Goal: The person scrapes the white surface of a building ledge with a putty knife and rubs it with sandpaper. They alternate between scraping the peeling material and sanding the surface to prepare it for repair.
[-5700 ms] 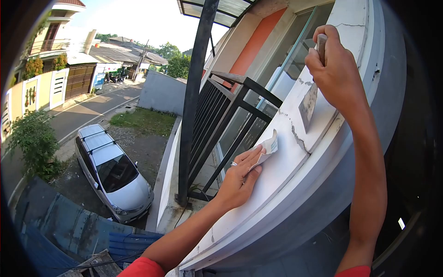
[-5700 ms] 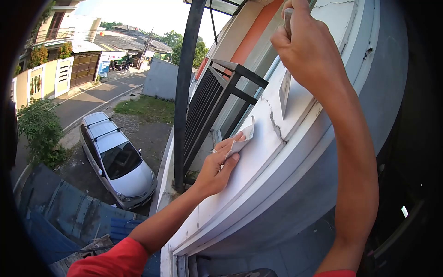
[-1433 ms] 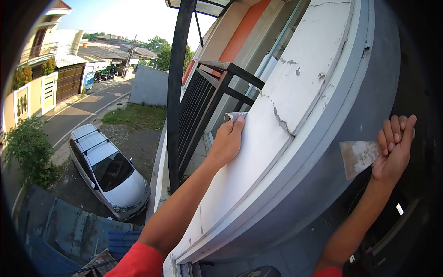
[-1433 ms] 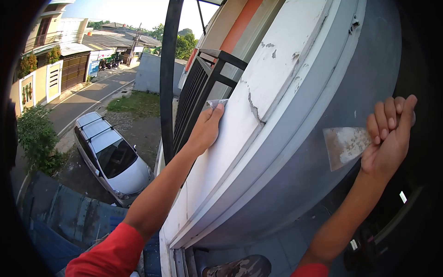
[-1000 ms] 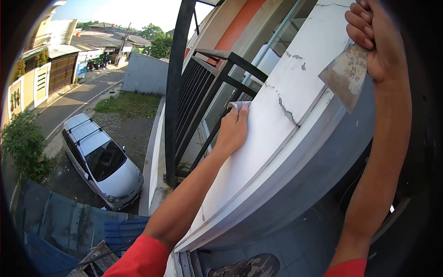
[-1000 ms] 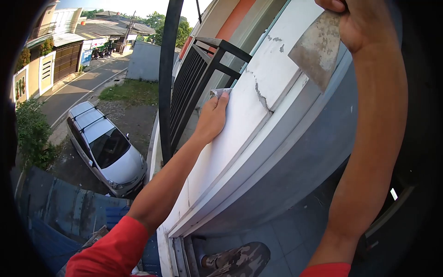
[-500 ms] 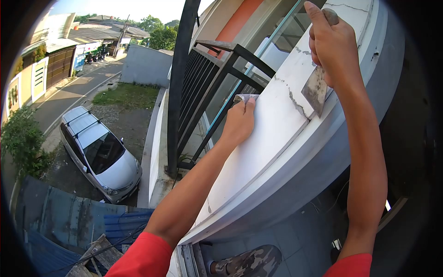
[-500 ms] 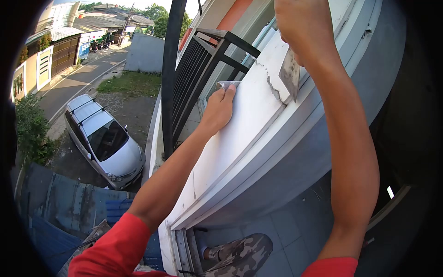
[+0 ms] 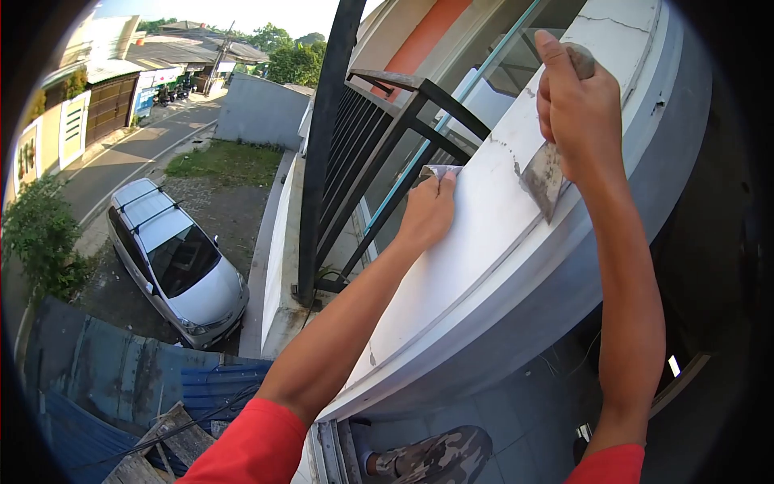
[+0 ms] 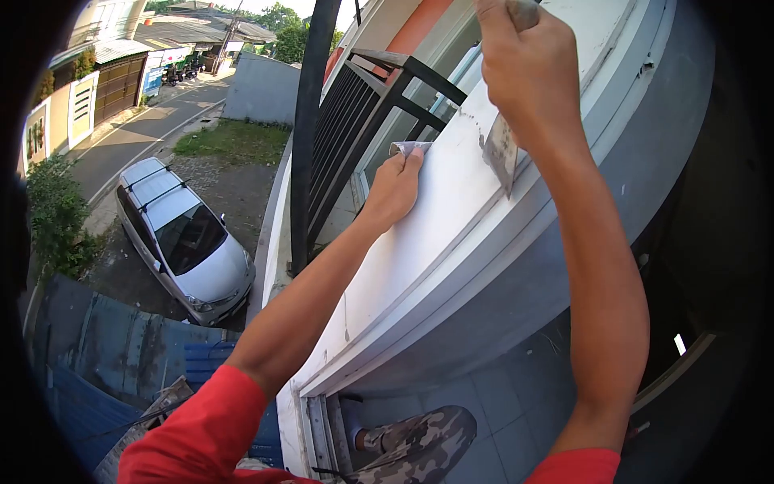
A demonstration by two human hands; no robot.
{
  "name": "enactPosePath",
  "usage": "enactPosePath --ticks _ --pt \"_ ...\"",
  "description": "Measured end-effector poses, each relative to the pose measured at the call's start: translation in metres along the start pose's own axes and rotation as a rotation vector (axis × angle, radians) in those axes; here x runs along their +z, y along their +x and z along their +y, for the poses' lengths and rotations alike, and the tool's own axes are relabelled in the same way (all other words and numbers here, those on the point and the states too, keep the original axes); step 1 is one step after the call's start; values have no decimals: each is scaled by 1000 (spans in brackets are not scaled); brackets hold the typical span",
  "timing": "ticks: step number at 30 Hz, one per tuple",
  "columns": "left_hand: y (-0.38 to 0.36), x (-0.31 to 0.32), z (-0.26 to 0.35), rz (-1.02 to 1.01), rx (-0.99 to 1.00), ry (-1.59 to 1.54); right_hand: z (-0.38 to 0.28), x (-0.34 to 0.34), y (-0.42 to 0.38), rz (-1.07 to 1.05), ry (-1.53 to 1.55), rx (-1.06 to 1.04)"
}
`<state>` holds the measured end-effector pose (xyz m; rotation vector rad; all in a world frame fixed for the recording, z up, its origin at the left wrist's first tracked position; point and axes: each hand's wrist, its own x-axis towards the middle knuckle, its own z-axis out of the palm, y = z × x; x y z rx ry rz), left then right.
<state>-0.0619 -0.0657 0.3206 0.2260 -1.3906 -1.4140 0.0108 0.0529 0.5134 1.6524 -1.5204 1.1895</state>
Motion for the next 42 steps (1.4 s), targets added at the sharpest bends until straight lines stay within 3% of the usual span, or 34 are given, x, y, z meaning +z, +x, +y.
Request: enactPosePath --ticks 2,4,6,11,16,18,20,22,25,28,29,35,39,41,42 --pt "-2 3 -1 25 26 -33 -1 -26 27 78 -69 -9" --pt "3 7 -9 26 1 -32 6 -16 5 61 -97 38" --pt "4 11 -11 13 -9 -37 12 6 -25 -112 -29 60" --pt "-1 4 -4 35 29 0 8 -26 35 109 0 1" --pt "6 10 -12 -17 -12 -71 17 14 -28 -54 162 64" --pt "6 4 -11 -16 -10 -64 -10 -13 -36 -26 399 152" --pt "-1 0 -1 -5 3 -11 -12 -63 -33 88 463 -10" --pt "-6 -2 3 -30 29 29 -8 -111 -35 173 332 -81" --pt "-25 -10 30 -67 39 115 10 -136 -51 292 -28 118" --pt "-45 -4 41 -90 223 103 58 -147 -63 132 -388 196" --pt "-49 1 45 -91 333 82 71 -143 -67 140 -362 217" --pt "-27 8 52 -129 170 4 74 -109 -68 305 -495 117" --pt "-40 4 66 -195 234 105 100 -100 -57 393 -444 -42" --pt "-45 13 67 -148 572 53 102 -92 -53 428 -389 -90" --pt "-49 11 72 -200 560 84 102 -92 -52 437 -379 -82"
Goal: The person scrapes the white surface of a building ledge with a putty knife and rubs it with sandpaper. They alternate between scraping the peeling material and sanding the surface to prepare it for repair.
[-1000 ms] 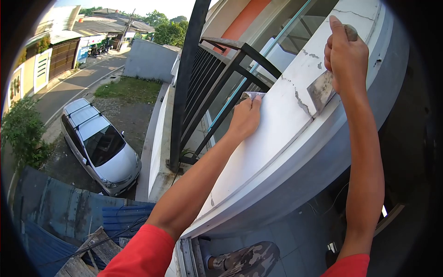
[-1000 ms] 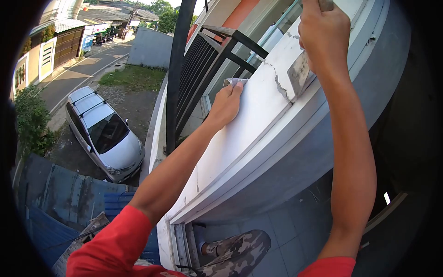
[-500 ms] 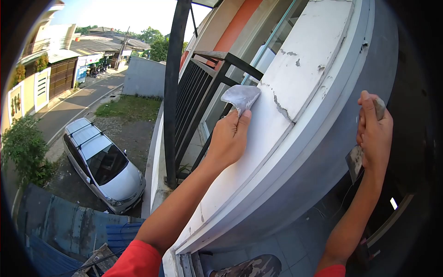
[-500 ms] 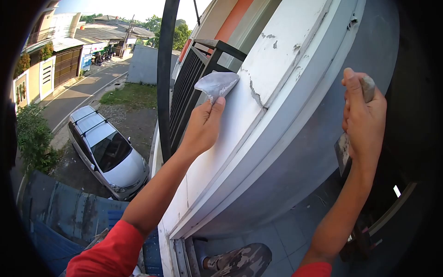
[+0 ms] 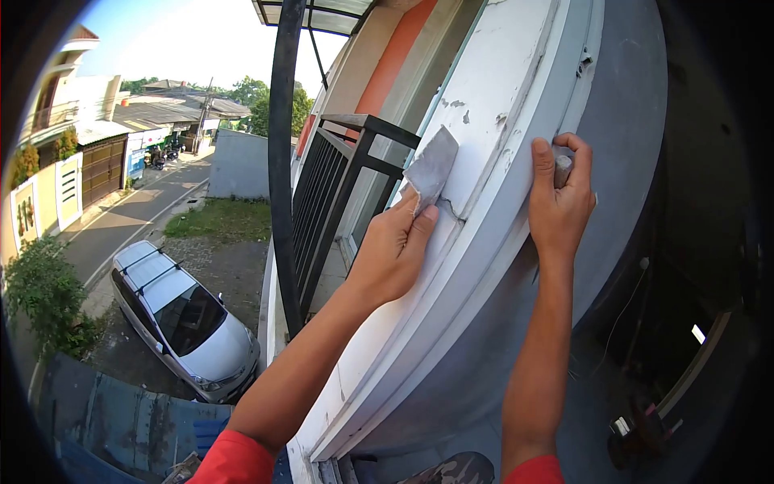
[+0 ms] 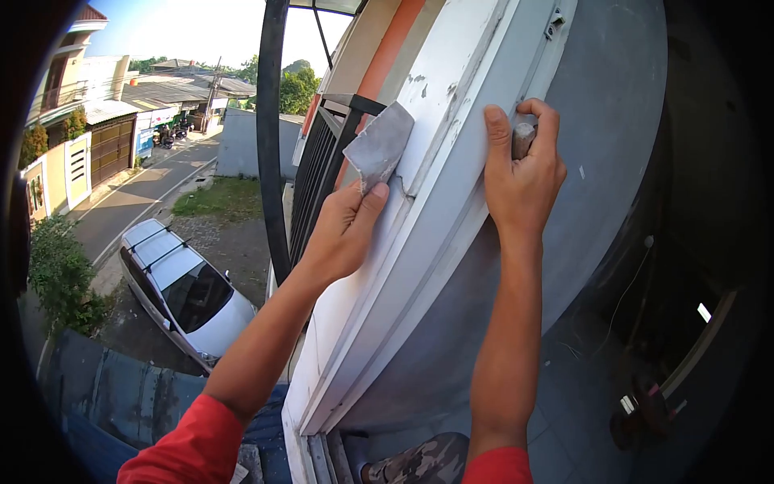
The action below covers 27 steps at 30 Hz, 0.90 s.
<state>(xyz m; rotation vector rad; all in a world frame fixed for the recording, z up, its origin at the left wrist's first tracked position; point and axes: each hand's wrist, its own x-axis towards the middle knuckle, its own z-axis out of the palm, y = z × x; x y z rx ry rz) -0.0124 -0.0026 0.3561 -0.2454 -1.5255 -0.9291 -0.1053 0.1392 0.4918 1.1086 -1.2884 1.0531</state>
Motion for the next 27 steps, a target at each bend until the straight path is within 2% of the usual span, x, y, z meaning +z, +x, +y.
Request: enactPosePath --ticks 4,8,13,16,17,18,20,23,24,27 --pt "-11 10 4 26 74 30 -7 0 3 -27 -41 102" --pt "-27 9 0 8 102 64 0 1 4 -31 -98 36" --pt "-13 1 1 -46 -48 -23 4 -14 5 -158 -66 -23" --pt "-18 -5 9 -36 -45 23 -13 -40 18 -46 135 181" --pt "-27 -6 13 -54 -53 5 -9 -54 32 9 331 199" --pt "-32 -5 10 -50 23 -9 -9 -66 46 67 526 217" --pt "-34 -5 6 -47 113 -15 -35 -73 67 195 839 112" --pt "0 -1 -2 6 136 14 -66 -62 86 252 803 -15" --pt "15 3 -10 40 108 26 -62 -62 95 212 679 -76" --pt "25 6 -19 47 -4 -8 -72 -43 90 159 598 -36"
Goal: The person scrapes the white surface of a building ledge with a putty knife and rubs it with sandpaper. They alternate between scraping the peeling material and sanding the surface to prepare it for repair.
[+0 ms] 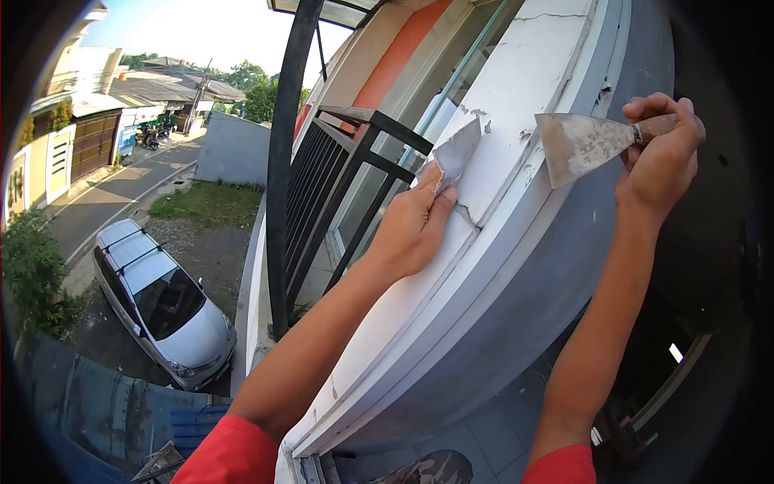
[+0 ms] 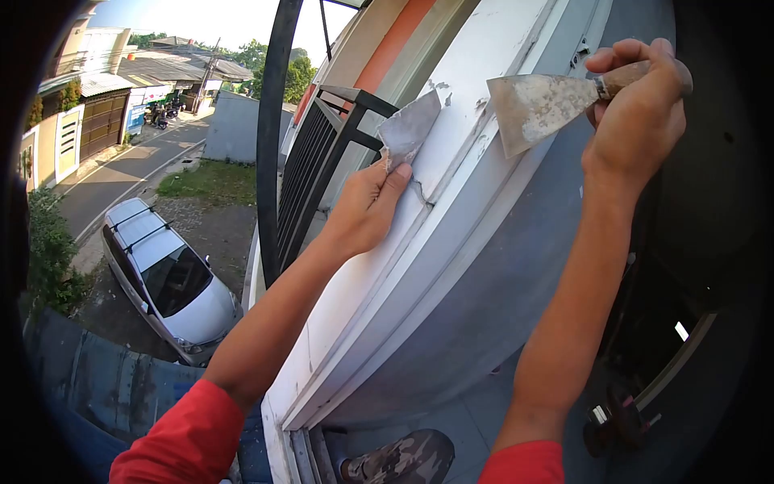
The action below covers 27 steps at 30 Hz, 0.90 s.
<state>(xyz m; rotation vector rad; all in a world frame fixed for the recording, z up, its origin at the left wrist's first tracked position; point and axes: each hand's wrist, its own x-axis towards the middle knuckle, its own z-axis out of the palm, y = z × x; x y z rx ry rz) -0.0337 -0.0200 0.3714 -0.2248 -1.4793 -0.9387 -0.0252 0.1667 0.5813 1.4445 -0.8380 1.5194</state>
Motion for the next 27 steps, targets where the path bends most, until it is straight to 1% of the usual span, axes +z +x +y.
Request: enactPosePath --ticks 2,4,5,6,7,9,10,11,12,14,15,18,20,23,24,26,27 --pt "-14 -2 -1 -19 -45 -55 8 11 -17 -36 16 67" --pt "-27 -2 -4 -15 -70 -97 12 19 -40 -60 37 73" --pt "-28 -5 -6 -22 -126 -103 16 21 -51 -77 50 78" --pt "-29 -8 -8 -28 -183 -108 24 22 -62 -115 77 49" --pt "-27 -13 -6 -56 -288 -103 34 21 -73 -152 100 23" --pt "-27 -16 -4 -92 -393 -93 47 20 -83 -178 141 -62" --pt "-28 -17 -5 -93 -395 -88 52 19 -86 -172 161 -122" --pt "-29 -17 -6 -78 -330 -88 60 20 -88 -164 185 -184" --pt "-31 -17 -7 -63 -266 -86 67 25 -87 -102 133 -276" --pt "-39 -11 -4 -12 -20 -104 75 31 -94 -24 46 -293" --pt "-40 -9 -2 -10 46 -86 77 34 -97 11 1 -301" --pt "-42 -7 6 -10 224 -26 79 33 -96 6 -37 -328" --pt "-37 -6 14 -28 331 14 79 33 -96 -25 -54 -404" --pt "-25 -13 2 -59 196 -32 79 31 -97 -53 -94 -527" --pt "-23 -14 -5 -41 51 -2 80 31 -98 -58 -107 -571" --pt "-35 -18 -10 -48 -17 19 80 31 -100 -61 -114 -590" --pt "-46 -17 -9 -57 -2 2 80 31 -100 -61 -120 -604"
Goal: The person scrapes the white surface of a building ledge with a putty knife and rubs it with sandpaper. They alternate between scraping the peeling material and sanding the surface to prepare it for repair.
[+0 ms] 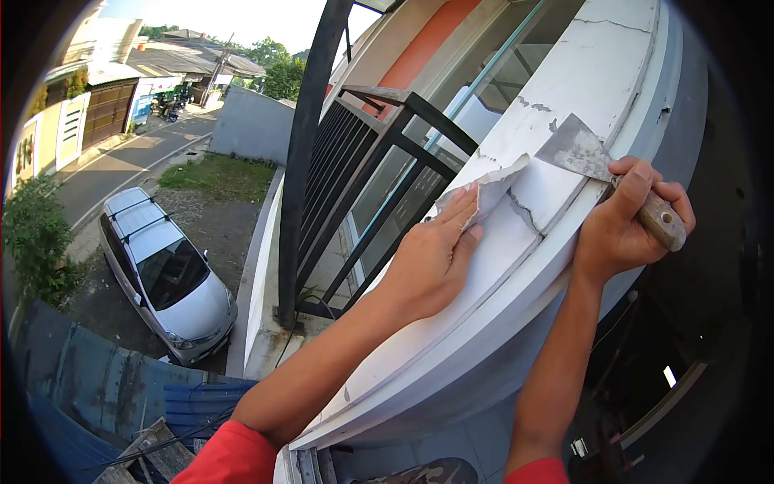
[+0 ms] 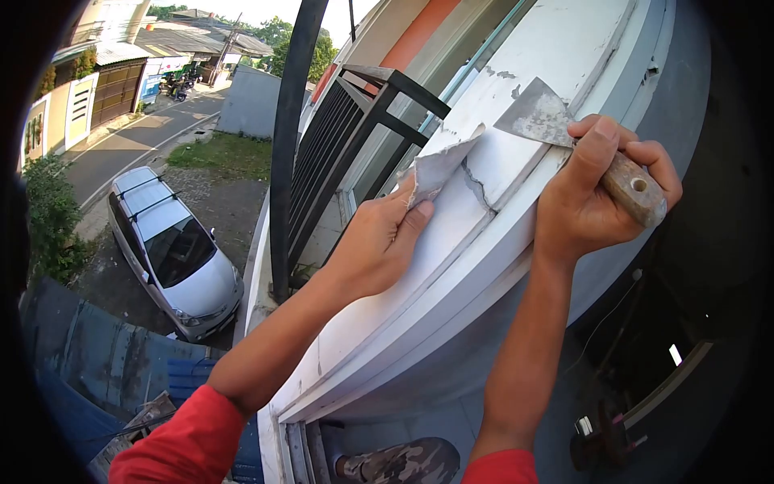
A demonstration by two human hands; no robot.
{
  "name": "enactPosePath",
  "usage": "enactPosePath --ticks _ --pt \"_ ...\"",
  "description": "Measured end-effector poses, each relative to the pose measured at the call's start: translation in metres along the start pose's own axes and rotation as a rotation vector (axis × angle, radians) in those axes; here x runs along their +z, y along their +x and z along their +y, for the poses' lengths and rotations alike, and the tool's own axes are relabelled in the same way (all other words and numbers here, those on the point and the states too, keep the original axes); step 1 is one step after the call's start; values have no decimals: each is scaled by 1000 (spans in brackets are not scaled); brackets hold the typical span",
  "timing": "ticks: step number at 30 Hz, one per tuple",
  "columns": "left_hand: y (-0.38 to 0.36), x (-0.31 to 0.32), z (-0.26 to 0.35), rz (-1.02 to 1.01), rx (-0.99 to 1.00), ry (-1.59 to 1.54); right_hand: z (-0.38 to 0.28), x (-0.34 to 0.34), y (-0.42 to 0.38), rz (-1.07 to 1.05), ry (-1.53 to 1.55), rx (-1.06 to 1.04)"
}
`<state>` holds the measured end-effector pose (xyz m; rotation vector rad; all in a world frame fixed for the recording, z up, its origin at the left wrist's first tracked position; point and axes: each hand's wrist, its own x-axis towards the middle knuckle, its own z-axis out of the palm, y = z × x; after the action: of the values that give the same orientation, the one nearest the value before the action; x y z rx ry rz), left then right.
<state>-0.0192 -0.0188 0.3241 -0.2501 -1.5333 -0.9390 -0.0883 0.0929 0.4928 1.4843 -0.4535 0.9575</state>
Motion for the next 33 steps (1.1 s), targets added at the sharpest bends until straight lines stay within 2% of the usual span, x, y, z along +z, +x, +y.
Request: enactPosePath --ticks 1,4,7,10,13,15,17,21,23,25,27,29,33 --pt "-11 2 1 -9 15 -17 1 -2 0 -9 0 6" --pt "3 8 12 54 296 0 2 0 1 -9 13 41" --pt "41 10 4 97 344 55 0 2 2 13 3 87" --pt "3 12 14 58 271 -21 3 -1 3 -12 20 62" --pt "-30 11 19 13 287 56 7 -1 3 14 73 43" --pt "-11 16 18 58 321 45 9 2 5 21 102 64" --pt "8 15 24 25 203 -6 7 -2 6 20 88 125" --pt "-25 15 30 1 195 36 7 2 4 47 234 117" --pt "-30 16 34 18 210 81 9 0 6 42 207 104" --pt "13 14 35 11 193 36 8 1 4 32 211 140" --pt "20 14 35 -11 144 -2 8 7 4 62 225 131" --pt "9 17 38 -37 119 -29 8 5 5 77 225 119" --pt "-37 20 39 -4 228 33 14 2 6 76 231 95"
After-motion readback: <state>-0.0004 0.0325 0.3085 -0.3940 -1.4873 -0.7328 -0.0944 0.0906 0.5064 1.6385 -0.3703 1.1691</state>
